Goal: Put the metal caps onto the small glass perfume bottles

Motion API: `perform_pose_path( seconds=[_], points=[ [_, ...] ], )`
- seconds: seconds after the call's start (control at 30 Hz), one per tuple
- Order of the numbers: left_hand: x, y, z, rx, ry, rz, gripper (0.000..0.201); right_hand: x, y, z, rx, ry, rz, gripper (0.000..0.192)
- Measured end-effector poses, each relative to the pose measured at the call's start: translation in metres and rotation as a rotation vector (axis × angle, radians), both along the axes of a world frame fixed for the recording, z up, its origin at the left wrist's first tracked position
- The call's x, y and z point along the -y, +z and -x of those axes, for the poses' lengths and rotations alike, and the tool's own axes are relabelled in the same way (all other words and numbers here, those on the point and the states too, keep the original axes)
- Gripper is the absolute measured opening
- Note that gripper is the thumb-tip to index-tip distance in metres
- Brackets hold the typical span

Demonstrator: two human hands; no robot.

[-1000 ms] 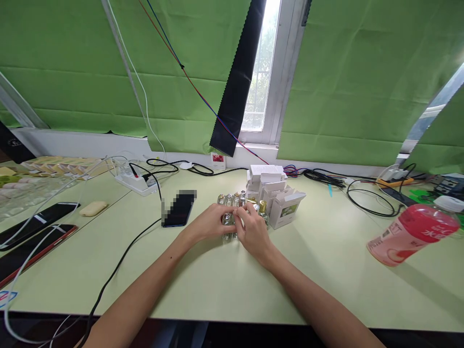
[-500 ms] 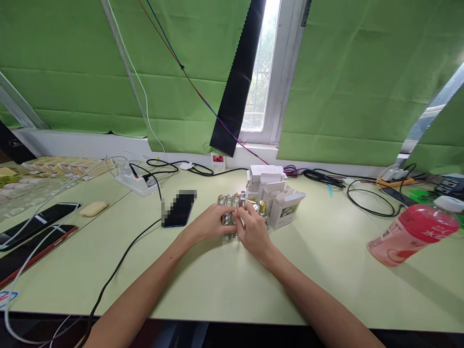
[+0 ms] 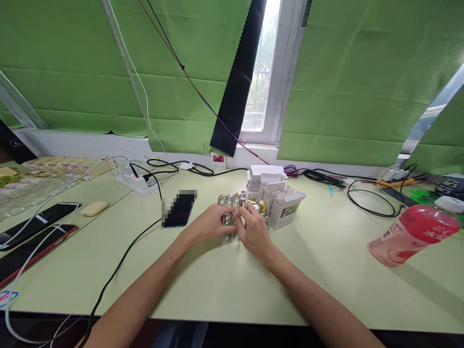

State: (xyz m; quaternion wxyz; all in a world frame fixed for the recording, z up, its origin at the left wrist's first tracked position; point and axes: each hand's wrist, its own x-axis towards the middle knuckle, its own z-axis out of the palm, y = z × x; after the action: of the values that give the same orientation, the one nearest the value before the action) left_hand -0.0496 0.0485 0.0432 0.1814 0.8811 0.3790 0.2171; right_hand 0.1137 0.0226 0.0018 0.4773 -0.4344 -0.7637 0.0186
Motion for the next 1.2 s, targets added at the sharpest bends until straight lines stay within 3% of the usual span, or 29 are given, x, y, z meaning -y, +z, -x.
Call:
perform_pose_path(
  seconds=[0.83,1.2],
  points=[
    [-0.0004,-0.0010,0.0004,-0.009,-0.011,-0.013,0.019,0.0005,-0.0026,-0.0008,-0.026,0.019,-0.018,0.017],
    [0.0013,0.0021,-0.0003,-0.008,-0.006,0.001,0.037,0.0044,-0.0015,-0.0020,-0.076,0.049,-0.009,0.014]
  ],
)
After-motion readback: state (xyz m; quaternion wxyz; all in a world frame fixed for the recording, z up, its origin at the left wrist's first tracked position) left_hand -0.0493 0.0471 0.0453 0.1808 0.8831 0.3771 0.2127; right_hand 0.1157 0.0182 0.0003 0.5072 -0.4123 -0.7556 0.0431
